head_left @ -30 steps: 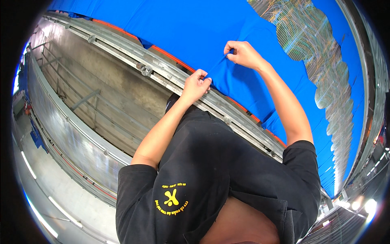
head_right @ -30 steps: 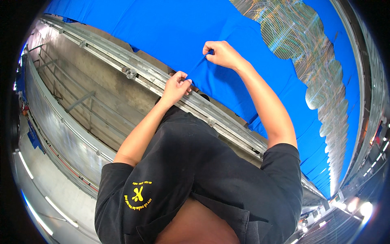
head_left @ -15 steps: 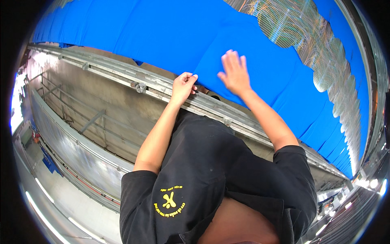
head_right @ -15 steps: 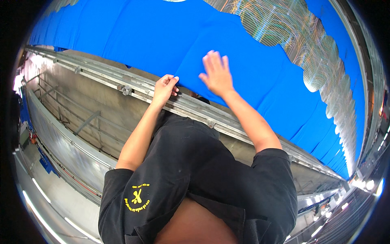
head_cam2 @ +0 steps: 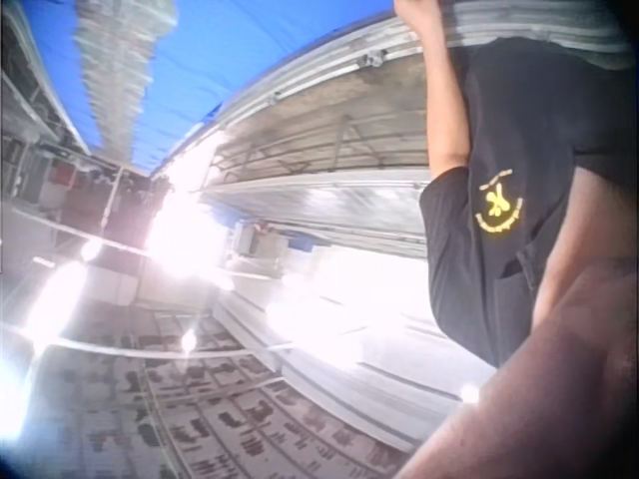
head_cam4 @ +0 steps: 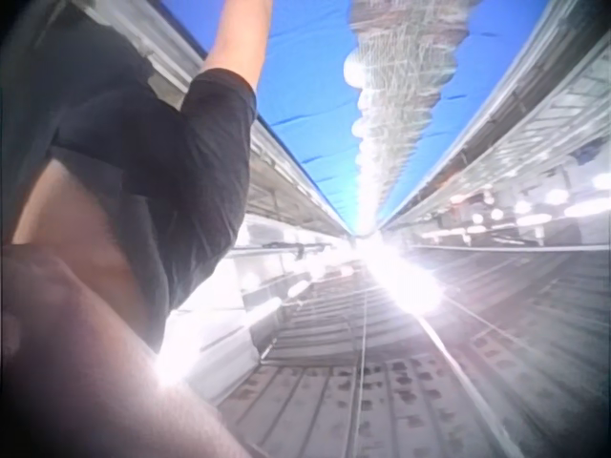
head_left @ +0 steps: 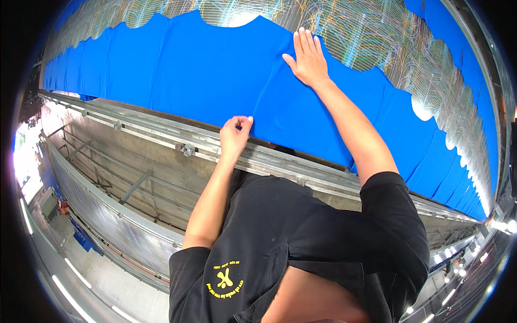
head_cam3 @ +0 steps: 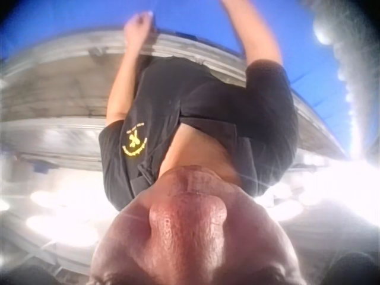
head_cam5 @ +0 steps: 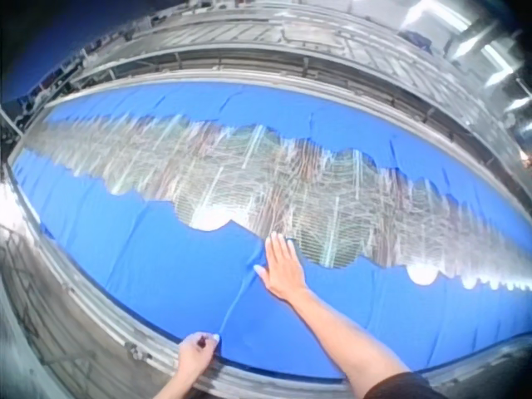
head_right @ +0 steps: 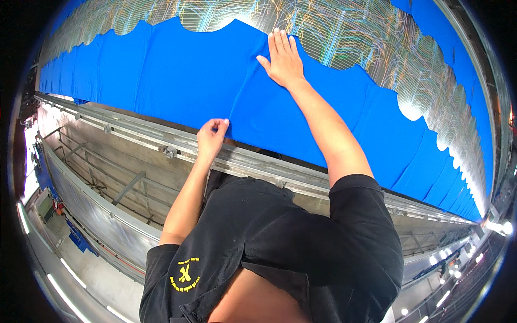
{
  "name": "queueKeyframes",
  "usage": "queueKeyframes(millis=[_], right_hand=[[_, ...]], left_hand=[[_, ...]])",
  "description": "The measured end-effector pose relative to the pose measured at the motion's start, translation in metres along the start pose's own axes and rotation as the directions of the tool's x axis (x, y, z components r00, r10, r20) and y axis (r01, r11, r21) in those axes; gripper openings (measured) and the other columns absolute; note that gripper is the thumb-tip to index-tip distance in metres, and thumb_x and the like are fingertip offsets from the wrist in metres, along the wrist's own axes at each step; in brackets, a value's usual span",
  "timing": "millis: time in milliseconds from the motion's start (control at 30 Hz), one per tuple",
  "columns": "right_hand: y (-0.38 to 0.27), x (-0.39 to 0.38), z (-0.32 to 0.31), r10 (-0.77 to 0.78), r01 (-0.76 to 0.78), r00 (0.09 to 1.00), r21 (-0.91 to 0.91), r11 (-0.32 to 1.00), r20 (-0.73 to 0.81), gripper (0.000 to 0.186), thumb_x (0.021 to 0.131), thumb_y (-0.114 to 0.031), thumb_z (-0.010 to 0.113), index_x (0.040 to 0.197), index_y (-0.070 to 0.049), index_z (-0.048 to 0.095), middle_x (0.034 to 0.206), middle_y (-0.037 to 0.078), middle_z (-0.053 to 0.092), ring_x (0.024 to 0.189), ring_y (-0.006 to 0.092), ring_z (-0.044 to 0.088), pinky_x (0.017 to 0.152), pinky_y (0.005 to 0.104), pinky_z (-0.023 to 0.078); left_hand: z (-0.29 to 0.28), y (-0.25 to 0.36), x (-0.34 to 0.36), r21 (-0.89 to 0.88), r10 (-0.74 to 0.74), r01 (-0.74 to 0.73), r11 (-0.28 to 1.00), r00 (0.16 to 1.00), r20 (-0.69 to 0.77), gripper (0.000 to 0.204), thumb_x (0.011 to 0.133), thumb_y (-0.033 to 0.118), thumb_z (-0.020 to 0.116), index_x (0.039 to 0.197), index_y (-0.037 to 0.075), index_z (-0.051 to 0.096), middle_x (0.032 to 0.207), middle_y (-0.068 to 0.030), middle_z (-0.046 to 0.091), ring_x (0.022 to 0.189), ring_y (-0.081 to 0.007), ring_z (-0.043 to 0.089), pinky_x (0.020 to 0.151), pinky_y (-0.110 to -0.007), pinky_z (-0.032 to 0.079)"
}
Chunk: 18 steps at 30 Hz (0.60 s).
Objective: The person uses shears to cut a large blue fabric laid out on a metal frame. They repeatedly lift the fabric, cut along a line, and smooth the material to continue cutting.
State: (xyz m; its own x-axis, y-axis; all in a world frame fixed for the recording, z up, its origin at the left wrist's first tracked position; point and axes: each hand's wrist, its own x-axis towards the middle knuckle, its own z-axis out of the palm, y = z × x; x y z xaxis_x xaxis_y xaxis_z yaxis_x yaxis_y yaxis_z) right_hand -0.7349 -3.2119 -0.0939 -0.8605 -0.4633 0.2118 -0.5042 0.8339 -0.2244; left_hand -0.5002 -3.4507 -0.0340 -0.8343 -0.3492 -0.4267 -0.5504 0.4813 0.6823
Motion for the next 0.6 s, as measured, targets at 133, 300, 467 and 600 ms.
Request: queueKeyframes(millis=[133,300,467,600], right_hand=[[-0.034,-0.038,-0.012,0.008,-0.01,0.999,0.055,0.998,0.031,0.087,0.104,-0.057,0.058,0.158,0.009,0.041,0.168,0.032,0.037,0.159,0.0449,0.032,0.13,0.0589,0.022],[-0.099,-0.144,-0.038,-0.137,0.09,0.939,0.161,0.983,0.315,0.083,0.105,-0.059,0.053,0.16,0.001,0.044,0.171,0.023,0.037,0.162,0.0375,0.029,0.132,0.0563,0.019],[-0.109,-0.169,-0.042,-0.113,0.026,0.943,0.269,0.963,0.312,0.08,0.107,-0.053,0.054,0.162,0.003,0.041,0.173,0.023,0.034,0.162,0.038,0.028,0.133,0.0541,0.02],[-0.096,-0.147,-0.038,0.107,-0.18,0.96,0.279,0.943,0.26,0.08,0.107,-0.05,0.056,0.162,0.006,0.038,0.172,0.027,0.033,0.162,0.0408,0.028,0.133,0.0548,0.02]], left_hand=[[0.009,0.045,0.072,0.021,0.175,-0.174,0.985,0.983,-0.051,0.04,0.1,0.039,0.077,0.095,0.0,0.078,0.089,-0.0173,0.077,0.083,-0.0296,0.076,0.076,-0.042,0.058],[0.043,0.132,0.179,0.051,0.138,-0.136,0.989,0.99,-0.038,0.042,0.092,0.044,0.081,0.09,0.002,0.08,0.086,-0.0167,0.079,0.082,-0.0297,0.078,0.076,-0.042,0.059],[0.06,0.172,0.23,0.121,0.109,-0.133,0.984,0.976,0.187,0.032,0.085,0.038,0.084,0.086,0.006,0.081,0.084,-0.012,0.081,0.079,-0.0229,0.078,0.074,-0.04,0.059],[0.053,0.176,0.218,-0.106,0.442,-0.429,0.897,0.868,0.226,0.02,0.089,0.023,0.078,0.091,0.003,0.074,0.082,-0.0072,0.076,0.074,-0.0127,0.069,0.07,-0.033,0.056]])
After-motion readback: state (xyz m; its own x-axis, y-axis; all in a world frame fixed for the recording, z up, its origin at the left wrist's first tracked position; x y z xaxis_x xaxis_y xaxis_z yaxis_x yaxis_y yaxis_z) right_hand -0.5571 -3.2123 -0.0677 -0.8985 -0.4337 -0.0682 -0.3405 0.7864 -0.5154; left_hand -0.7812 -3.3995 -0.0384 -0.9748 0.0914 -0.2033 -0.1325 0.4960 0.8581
